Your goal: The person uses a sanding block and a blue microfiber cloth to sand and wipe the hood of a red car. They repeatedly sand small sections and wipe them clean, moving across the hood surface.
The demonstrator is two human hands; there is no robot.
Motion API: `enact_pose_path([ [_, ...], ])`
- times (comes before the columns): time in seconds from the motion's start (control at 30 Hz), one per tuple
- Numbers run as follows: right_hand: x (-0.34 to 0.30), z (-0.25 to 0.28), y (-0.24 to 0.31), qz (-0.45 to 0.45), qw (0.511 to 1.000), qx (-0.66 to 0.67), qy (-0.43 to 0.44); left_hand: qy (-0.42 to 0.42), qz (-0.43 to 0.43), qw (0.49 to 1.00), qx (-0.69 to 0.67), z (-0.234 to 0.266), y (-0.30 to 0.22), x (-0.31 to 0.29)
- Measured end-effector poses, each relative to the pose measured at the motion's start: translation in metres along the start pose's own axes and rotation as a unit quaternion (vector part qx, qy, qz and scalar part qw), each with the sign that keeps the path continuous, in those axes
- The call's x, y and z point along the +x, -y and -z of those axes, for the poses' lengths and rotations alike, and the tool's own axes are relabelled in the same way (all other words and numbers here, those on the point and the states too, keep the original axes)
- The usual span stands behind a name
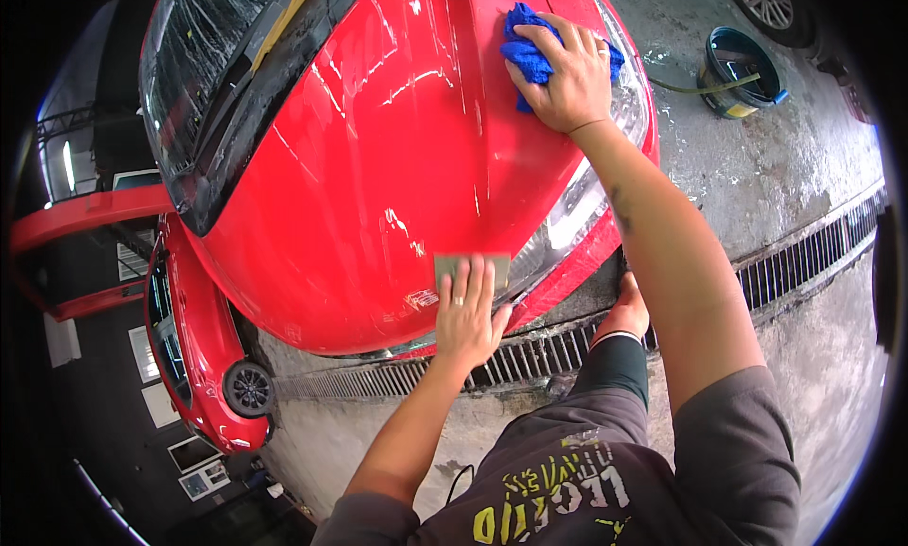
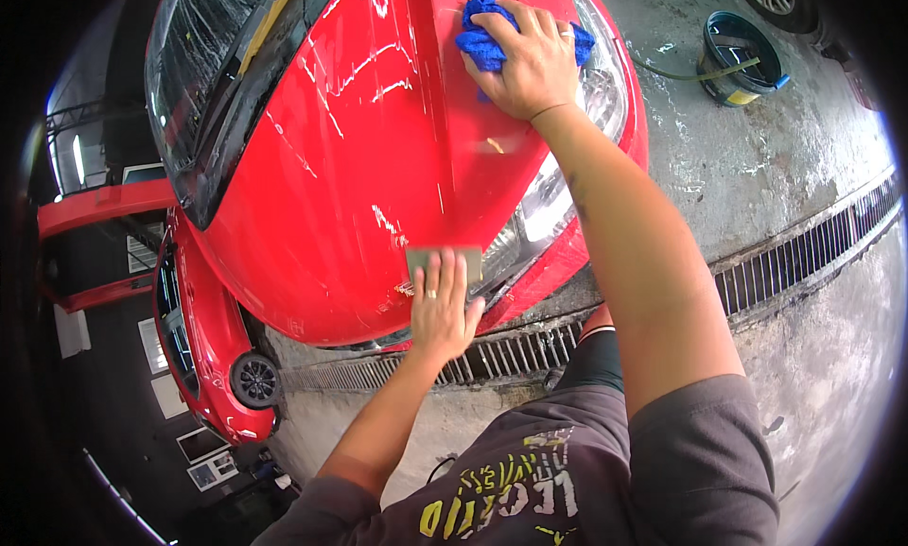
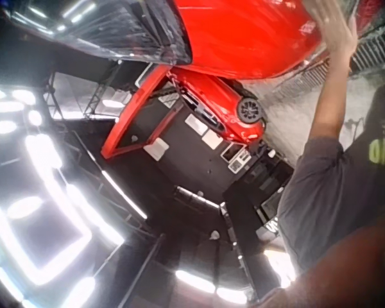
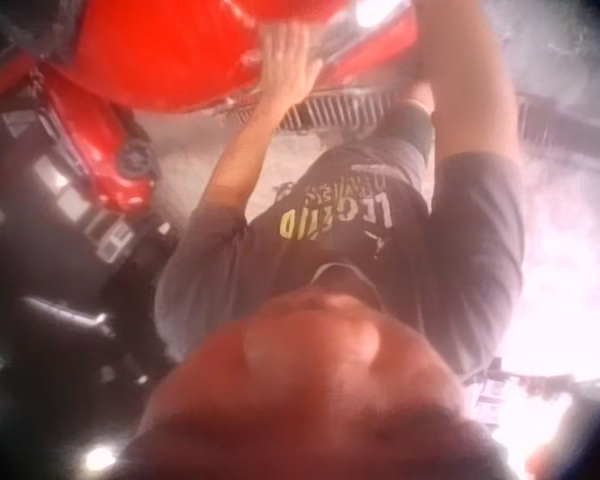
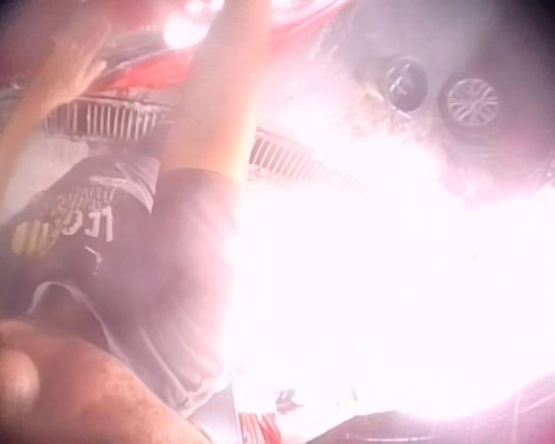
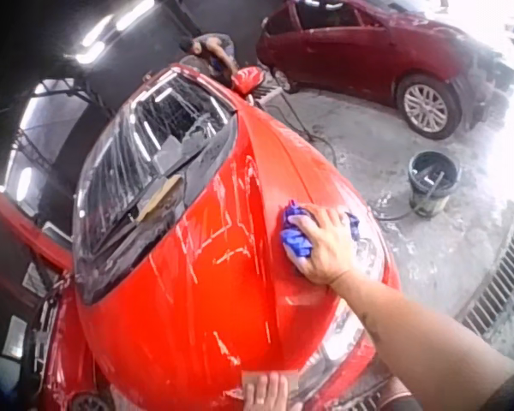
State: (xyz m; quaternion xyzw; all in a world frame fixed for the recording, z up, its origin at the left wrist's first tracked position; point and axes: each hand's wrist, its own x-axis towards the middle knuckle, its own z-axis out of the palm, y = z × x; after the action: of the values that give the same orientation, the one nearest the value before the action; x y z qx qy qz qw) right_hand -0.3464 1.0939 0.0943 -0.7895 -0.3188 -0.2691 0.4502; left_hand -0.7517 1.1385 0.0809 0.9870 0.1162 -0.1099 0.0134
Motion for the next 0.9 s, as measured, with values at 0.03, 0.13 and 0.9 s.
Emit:
enact_pose_path([
  [0.03, 0.001, -0.001, 0.003, -0.003, 1.0, 0.0, -0.001, -0.002, -0.009, 1.0, 0.002, 0.0, 0.003, -0.004],
  [0.13, 0.002, 0.004, -0.004, -0.005, 1.0, -0.008, -0.002, -0.038, -0.055, 0.998, -0.003, 0.025, 0.006, 0.03],
  [0.9, -0.003, 0.006, 0.001, 0.186, 0.972, -0.024, 0.139, -0.3, 0.356, 0.854, -0.231, -0.049, -0.017, 0.009],
])
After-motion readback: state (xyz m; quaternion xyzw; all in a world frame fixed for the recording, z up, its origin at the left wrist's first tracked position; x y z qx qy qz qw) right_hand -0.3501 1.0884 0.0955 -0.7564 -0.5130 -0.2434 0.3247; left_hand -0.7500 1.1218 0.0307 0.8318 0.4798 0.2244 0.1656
